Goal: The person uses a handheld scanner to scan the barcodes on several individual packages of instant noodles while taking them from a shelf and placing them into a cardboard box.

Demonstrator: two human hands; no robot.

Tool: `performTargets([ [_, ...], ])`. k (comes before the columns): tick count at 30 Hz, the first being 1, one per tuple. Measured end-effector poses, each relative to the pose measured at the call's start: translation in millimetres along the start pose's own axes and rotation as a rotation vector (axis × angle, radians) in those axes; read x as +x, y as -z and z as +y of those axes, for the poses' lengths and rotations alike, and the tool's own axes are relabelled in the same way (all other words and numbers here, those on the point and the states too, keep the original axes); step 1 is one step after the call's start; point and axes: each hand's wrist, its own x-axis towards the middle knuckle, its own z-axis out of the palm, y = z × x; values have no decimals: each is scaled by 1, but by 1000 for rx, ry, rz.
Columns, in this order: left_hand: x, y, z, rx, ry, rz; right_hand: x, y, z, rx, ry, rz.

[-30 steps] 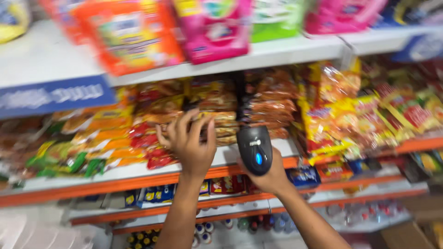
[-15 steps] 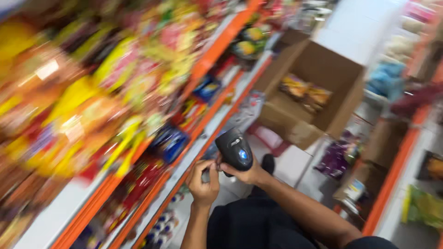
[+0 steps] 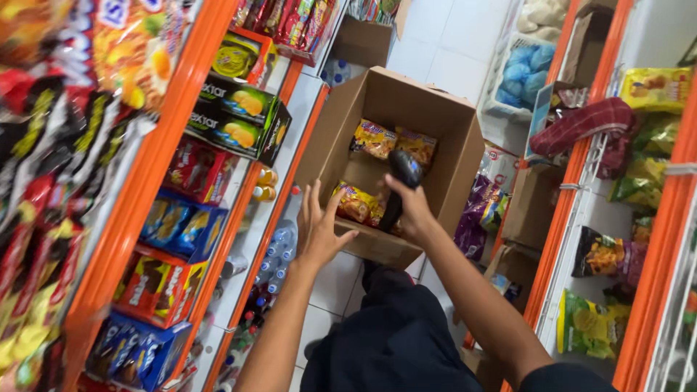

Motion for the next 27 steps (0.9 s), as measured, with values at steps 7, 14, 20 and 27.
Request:
performTargets([
  [7, 38, -27, -19, 124, 169, -209, 166, 56, 42, 133, -275, 243],
  [14, 38, -41, -28, -94, 163, 44, 222, 98, 122, -27, -214, 251],
  [20, 47, -43, -42, -52, 329, -46, 236, 104, 121, -107, -372, 286],
  [27, 50, -41, -38, -47, 353, -69, 255, 97, 113, -50, -261, 393],
])
